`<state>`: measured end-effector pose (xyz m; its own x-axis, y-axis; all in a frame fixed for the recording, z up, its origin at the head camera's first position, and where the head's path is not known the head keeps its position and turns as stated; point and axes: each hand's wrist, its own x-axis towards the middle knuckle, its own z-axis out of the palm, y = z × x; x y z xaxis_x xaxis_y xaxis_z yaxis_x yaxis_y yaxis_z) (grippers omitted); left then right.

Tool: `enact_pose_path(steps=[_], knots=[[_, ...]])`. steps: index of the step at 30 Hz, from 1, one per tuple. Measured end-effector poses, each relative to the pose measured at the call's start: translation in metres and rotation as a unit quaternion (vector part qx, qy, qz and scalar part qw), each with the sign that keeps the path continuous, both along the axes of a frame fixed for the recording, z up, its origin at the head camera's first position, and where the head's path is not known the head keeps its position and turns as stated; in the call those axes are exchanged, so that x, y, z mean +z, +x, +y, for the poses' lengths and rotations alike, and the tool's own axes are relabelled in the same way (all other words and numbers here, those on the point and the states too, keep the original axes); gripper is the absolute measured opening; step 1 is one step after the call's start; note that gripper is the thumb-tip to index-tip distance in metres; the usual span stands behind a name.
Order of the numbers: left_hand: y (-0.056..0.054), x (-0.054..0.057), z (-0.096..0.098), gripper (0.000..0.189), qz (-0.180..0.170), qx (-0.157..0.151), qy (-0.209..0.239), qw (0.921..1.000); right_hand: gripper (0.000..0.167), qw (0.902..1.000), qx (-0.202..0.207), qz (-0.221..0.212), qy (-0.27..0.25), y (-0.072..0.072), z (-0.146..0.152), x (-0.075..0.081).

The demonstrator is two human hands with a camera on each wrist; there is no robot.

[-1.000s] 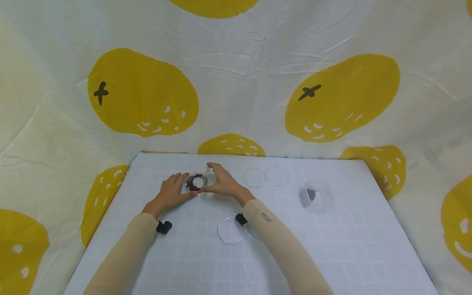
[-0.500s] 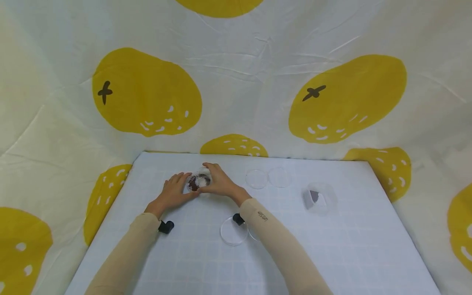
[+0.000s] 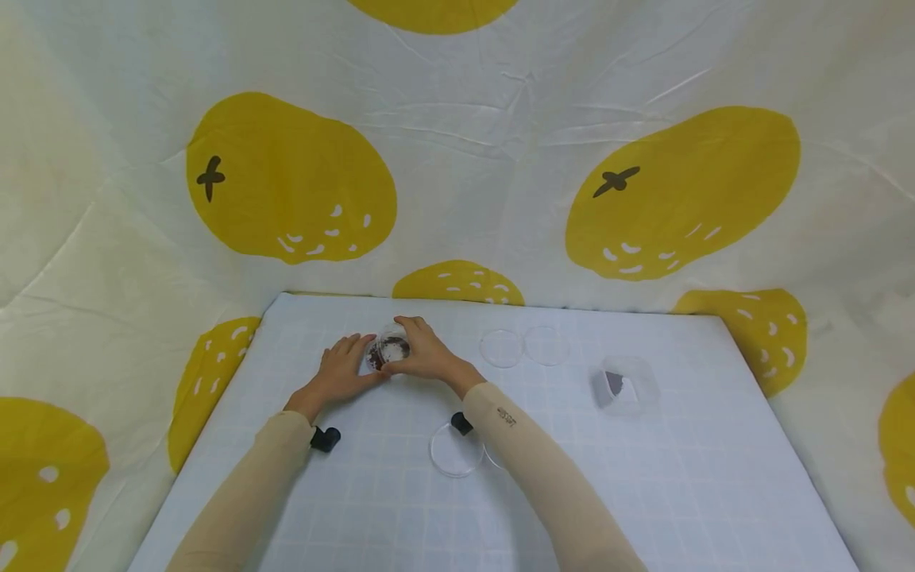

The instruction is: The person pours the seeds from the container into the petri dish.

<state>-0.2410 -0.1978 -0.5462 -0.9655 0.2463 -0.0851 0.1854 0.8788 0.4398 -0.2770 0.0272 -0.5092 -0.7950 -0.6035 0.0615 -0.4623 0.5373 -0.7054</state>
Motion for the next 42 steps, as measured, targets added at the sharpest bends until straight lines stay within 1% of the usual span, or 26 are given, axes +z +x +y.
enact_pose_path(steps=[7,13,16,21,26,34,39,42], knots=[[-0.001,-0.001,-0.001,0.097,0.000,-0.003,-0.001,1.0000,0.099,0.9999,0.011,0.001,0.007,-0.002,-0.005,0.004],[-0.002,-0.001,-0.002,0.099,-0.010,-0.002,-0.006,0.9999,0.098,0.9997,0.013,0.004,0.020,-0.003,-0.010,0.005],[-0.003,-0.001,-0.002,0.100,-0.011,-0.002,-0.006,0.9999,0.098,0.9993,0.015,0.010,0.032,-0.004,-0.012,0.005],[-0.002,-0.001,-0.003,0.103,-0.012,-0.001,-0.003,0.9999,0.097,0.9978,0.020,0.032,0.054,-0.006,-0.016,0.004],[-0.002,-0.001,-0.003,0.106,-0.005,-0.004,0.002,1.0000,0.097,0.9946,0.019,0.050,0.089,-0.008,-0.022,0.002],[0.000,0.002,-0.002,0.108,-0.004,-0.006,0.011,0.9999,0.097,0.9893,0.021,0.058,0.132,-0.009,-0.027,0.002],[0.000,0.003,-0.003,0.108,-0.005,-0.006,0.015,0.9999,0.097,0.9832,0.019,0.068,0.169,-0.010,-0.031,0.001],[0.000,0.002,-0.003,0.107,-0.007,-0.005,0.015,0.9999,0.098,0.9815,0.016,0.068,0.178,-0.010,-0.033,0.000]])
